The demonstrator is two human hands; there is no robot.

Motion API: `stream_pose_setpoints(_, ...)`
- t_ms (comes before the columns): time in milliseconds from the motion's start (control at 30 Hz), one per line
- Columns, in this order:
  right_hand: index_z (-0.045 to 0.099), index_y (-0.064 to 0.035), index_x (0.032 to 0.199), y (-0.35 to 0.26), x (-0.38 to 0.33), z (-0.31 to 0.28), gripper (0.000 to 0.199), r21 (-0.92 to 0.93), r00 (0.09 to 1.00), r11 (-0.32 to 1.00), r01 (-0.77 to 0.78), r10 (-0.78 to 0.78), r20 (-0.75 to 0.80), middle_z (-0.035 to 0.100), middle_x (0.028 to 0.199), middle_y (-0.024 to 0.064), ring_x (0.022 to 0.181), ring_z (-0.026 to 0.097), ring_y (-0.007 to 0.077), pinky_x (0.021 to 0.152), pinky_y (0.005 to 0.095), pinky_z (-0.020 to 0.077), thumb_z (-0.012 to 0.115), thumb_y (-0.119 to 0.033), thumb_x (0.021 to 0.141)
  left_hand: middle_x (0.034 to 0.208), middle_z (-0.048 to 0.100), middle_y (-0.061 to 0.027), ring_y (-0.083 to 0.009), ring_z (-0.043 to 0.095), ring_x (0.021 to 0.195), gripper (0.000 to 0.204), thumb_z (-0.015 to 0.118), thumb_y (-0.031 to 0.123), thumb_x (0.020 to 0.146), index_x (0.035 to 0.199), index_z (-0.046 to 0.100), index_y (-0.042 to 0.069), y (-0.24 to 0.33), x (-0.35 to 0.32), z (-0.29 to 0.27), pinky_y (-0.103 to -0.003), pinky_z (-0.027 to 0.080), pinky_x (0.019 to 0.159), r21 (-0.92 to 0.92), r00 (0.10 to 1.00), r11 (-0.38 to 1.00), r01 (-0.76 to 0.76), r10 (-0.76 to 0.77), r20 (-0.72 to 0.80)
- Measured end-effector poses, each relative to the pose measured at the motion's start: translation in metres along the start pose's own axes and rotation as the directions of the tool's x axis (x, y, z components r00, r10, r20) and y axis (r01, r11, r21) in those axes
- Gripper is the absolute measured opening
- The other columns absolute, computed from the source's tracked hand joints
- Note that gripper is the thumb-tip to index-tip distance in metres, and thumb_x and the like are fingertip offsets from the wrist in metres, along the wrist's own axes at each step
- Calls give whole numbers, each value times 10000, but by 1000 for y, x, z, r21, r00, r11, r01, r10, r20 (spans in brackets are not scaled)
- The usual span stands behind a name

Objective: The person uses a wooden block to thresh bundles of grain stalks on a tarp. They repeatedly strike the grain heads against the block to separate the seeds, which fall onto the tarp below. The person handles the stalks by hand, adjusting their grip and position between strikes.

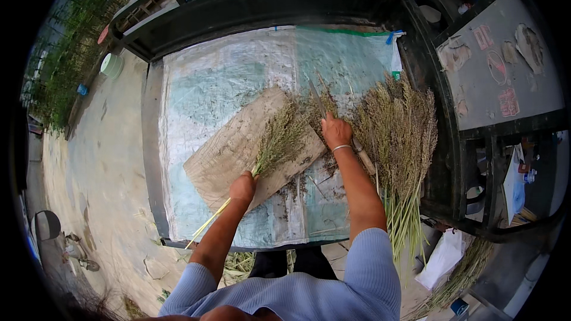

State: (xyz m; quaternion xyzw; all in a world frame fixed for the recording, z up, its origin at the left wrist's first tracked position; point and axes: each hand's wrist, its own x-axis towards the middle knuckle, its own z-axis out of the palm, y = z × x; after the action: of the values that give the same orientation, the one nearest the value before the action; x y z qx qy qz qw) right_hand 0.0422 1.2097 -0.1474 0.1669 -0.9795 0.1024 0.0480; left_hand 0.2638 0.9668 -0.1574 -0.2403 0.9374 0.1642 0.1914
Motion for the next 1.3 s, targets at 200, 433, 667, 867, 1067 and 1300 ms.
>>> stream_pose_setpoints(200,483,-103,758,-75,-75,11,193,183,786,776,604,-618,26,572,608,74,613,585,237,577,385,428,603,-247,806,820,633,-213,-366,618,815,394,531,420,837,893,528,30,26,17,6,-452,488,689,-38,993,999,33,-29,114)
stream_pose_setpoints(433,499,-78,776,58,6,41,203,-166,958,965,205,-163,236,551,556,96,535,564,268,560,416,449,561,-255,855,790,636,-198,-364,622,764,413,525,433,836,921,515,29,26,25,17,-458,490,652,47,994,999,21,-26,104)
stream_pose_setpoints(667,474,-106,765,14,-47,-8,207,114,944,937,330,-328,-34,527,591,65,589,534,257,551,400,393,608,-254,823,778,639,-188,-357,628,722,420,527,450,831,908,507,38,21,25,32,-452,494,622,56,996,998,38,-43,84)
stream_pose_setpoints(867,510,-109,813,-51,-83,55,169,254,816,790,557,-577,5,526,550,70,556,547,271,603,418,420,595,-254,828,779,637,-191,-353,627,735,422,521,457,833,909,510,42,19,21,30,-458,491,622,75,995,995,61,-66,68)
stream_pose_setpoints(1067,503,-94,825,11,-6,53,193,111,931,935,337,-348,111,557,551,90,521,546,293,575,445,425,546,-278,864,760,625,-205,-375,610,720,414,514,445,844,885,514,33,21,19,23,-467,476,625,-8,999,1000,-1,1,43)
stream_pose_setpoints(1300,470,-91,758,-45,-39,5,224,227,964,937,265,-264,-36,546,581,86,601,567,281,626,403,445,584,-269,833,757,617,-235,-342,624,684,479,477,471,866,810,577,6,3,13,45,-449,465,580,-351,988,928,-127,151,43)
